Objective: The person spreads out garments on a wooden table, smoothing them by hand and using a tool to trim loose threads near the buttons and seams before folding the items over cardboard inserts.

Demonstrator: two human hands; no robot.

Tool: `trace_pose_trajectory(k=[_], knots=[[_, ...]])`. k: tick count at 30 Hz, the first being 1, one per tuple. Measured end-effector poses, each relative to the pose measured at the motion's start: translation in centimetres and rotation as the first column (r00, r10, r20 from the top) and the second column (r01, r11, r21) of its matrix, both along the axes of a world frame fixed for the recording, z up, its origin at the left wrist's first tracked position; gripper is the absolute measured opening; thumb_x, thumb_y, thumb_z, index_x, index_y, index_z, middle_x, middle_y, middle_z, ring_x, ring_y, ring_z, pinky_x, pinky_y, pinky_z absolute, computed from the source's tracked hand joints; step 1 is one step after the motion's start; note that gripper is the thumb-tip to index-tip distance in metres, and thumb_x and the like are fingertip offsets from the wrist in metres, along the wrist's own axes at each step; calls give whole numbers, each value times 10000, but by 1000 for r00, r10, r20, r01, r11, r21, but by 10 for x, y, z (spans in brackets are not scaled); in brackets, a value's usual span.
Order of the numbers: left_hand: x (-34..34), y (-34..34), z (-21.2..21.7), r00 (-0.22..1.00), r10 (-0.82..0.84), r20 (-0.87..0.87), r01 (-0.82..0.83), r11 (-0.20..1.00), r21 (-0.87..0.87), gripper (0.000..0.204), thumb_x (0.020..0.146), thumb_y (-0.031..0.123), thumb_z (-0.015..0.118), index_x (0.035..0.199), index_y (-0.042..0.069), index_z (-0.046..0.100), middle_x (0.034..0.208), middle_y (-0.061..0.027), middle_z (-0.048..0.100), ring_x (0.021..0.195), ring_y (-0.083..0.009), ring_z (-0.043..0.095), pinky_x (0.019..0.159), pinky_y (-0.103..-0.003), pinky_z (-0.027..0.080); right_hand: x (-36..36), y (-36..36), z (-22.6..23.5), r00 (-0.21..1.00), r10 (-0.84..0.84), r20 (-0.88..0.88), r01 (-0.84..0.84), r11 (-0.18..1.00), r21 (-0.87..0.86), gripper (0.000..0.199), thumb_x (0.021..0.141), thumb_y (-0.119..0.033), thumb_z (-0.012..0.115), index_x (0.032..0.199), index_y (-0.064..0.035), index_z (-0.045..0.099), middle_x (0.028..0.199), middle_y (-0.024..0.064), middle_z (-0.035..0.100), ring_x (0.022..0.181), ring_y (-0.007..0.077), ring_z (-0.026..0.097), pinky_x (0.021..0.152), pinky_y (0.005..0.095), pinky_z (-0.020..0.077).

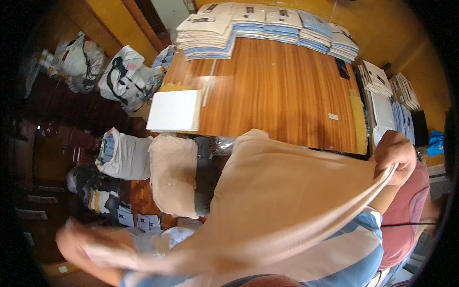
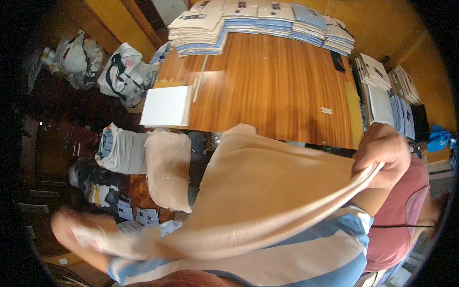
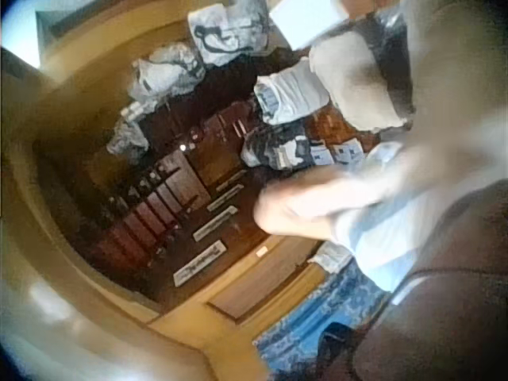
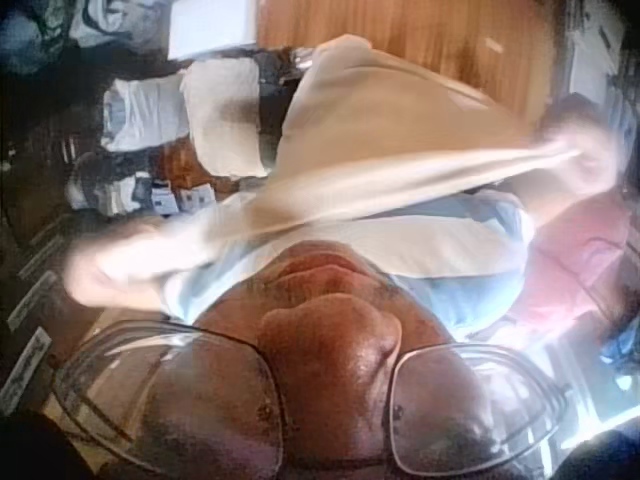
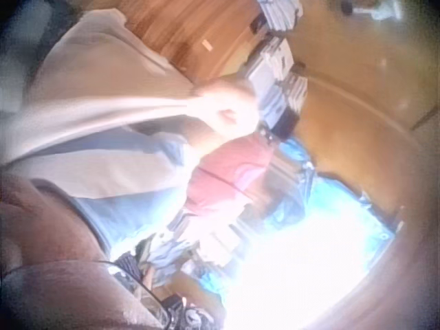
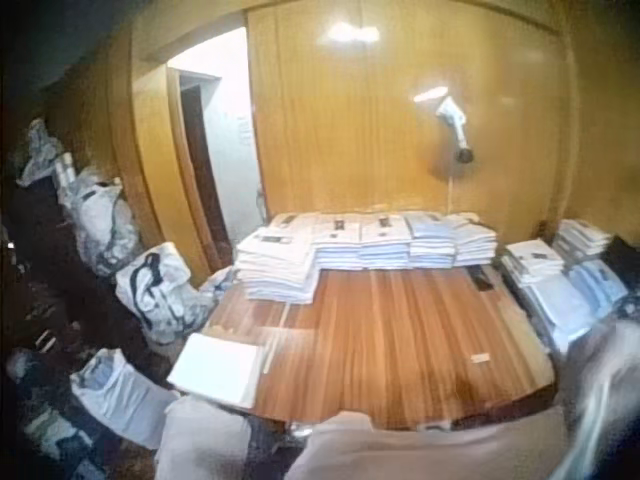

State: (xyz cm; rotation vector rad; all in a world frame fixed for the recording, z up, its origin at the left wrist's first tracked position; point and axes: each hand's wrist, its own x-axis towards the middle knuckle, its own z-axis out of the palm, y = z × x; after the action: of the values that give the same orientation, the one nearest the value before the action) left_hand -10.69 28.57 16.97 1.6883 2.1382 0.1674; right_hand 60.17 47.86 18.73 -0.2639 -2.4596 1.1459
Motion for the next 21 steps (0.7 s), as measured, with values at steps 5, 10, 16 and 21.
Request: trace_pose_trajectory(k=[5, 10, 16, 21], knots=[[102, 314, 104, 732, -428, -530, 540, 839, 69, 583, 885, 288, 776, 1345, -16, 586, 1255, -217, 656, 1176, -371, 624, 1029, -454, 485, 85, 135, 6, 712, -505, 488, 318, 851, 417, 354, 873, -326, 819, 910, 5, 699, 679, 116, 663, 587, 294, 645, 575, 404, 501], [257, 458, 146, 770, 213, -602, 571, 195, 798, 346, 609, 152, 912, 825, -41, 725, 801, -215, 746, 686, -372, 724, 655, -482, 571, 118, 245, 81, 305, -850, -431, 755, -60, 653, 186, 786, -11, 610, 915, 117, 651, 797, 170, 683, 709, 266, 600, 694, 430, 525], [280, 431, 128, 669, 268, -694, 504, 522, 688, 443, 901, 115, 705, 1336, 48, 652, 1169, -219, 707, 1141, -402, 678, 937, -467, 545, 224, 265, 63, 305, -856, -417, 684, -108, 722, 518, 836, 57, 575, 1315, -100, 695, 1177, 178, 735, 1109, 280, 718, 970, 370, 537], [279, 404, -16, 822, -136, -553, 542, 484, 687, 487, 799, -51, 702, 1271, 69, 721, 1191, -205, 734, 1103, -397, 709, 973, -428, 547, 199, 190, -59, 343, -927, -153, 690, 138, 710, 431, 753, 97, 638, 1141, -53, 749, 1120, 177, 752, 1053, 351, 731, 945, 403, 561]])
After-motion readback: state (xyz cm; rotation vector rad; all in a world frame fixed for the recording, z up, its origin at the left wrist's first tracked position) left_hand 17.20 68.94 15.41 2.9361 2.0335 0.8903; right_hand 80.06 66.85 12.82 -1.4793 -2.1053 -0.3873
